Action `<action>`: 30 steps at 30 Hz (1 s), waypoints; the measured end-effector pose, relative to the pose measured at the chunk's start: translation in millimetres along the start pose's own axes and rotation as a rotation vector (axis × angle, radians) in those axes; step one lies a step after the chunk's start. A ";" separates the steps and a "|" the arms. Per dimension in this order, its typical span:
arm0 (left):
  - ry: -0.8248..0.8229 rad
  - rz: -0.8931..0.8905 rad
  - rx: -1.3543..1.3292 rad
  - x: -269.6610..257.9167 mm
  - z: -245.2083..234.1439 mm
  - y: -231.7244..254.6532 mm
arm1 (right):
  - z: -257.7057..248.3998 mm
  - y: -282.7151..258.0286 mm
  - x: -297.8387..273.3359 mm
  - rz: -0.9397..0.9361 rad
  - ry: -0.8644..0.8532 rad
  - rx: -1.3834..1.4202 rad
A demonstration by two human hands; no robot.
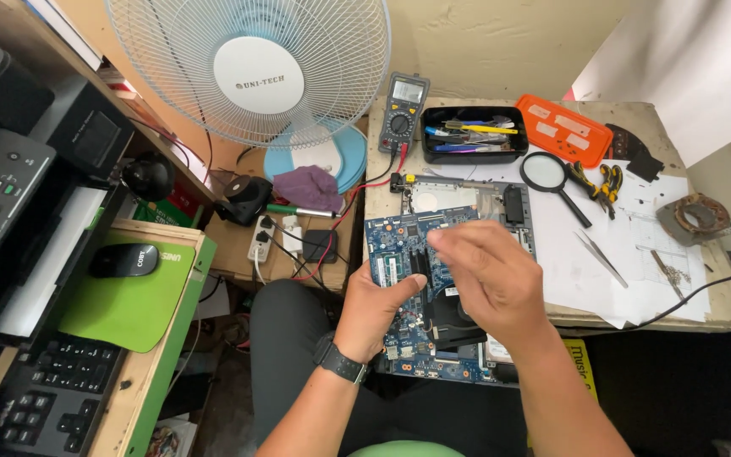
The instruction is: Removing and installing a cooling fan on a laptop motherboard using a screwdriver.
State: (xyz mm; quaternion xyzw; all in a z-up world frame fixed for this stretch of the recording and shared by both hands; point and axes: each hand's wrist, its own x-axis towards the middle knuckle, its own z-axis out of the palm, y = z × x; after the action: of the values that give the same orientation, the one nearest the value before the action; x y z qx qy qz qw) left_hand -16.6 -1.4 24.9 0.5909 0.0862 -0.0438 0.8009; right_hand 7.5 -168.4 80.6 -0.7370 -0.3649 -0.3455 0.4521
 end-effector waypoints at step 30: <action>0.087 -0.022 -0.048 -1.3 2.8 1.8 | -3.7 4.6 -7.2 0.049 -0.015 -0.019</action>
State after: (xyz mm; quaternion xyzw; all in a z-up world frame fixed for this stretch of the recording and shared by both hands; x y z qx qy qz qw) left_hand -17.3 -3.6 27.7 0.5720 0.1283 -0.0250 0.8098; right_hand 7.2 -175.0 74.0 -0.7524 -0.3469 -0.3322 0.4508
